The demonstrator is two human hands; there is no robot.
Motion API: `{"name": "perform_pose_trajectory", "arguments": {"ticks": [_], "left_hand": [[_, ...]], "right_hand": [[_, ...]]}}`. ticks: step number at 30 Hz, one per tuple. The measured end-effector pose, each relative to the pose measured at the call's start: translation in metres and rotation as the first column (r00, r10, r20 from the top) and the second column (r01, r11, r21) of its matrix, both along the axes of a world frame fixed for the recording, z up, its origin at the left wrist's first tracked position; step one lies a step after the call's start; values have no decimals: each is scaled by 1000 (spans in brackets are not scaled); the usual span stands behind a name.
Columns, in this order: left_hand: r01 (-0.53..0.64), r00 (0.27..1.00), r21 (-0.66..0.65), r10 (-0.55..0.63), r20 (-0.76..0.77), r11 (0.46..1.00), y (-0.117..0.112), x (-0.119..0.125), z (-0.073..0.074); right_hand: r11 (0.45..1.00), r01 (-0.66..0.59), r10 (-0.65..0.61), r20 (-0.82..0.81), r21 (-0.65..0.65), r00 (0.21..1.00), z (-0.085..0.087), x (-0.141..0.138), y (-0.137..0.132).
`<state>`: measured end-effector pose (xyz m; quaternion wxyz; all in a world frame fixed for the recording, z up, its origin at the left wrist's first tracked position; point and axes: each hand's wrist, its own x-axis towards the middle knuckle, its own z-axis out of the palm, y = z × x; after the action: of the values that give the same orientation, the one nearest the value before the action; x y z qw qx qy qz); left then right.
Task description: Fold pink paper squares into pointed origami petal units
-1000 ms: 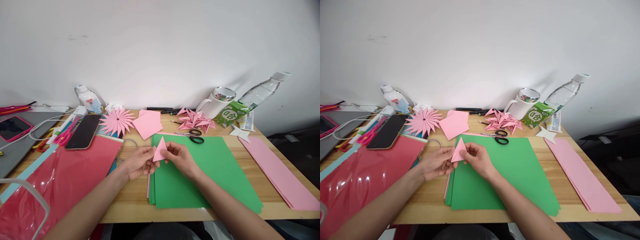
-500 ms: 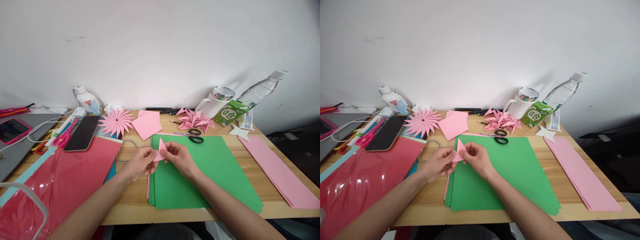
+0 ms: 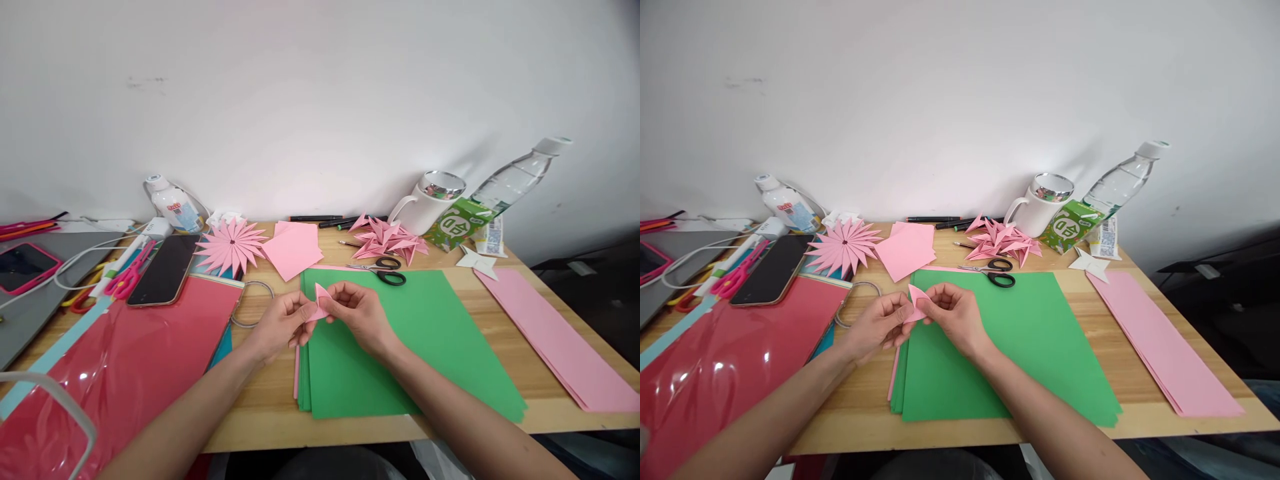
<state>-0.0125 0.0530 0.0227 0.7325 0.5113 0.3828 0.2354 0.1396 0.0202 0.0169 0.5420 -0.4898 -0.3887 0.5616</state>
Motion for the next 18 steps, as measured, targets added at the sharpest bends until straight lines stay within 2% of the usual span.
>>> {"name": "perform_pose_trajectory", "arguments": {"ticks": [4,11,14,18], "left_hand": [[-16,1000,45,16,6,999,-1,1,-3],[33,998,-74,-29,52,997,-1,2,3],[3,999,-91,2,53,996,-1,3,3],[-38,999,-26,38,22,999,-3,4,0]], "right_hand": [[1000,5,-5,-4,9,1000,-1,0,0],[1000,27,-27,-35,5,999,0,2,0],[999,42,-42,-42,-6,998,1,1,-1],[998,60,-61,-59,-17,996,1,0,-1]]}}
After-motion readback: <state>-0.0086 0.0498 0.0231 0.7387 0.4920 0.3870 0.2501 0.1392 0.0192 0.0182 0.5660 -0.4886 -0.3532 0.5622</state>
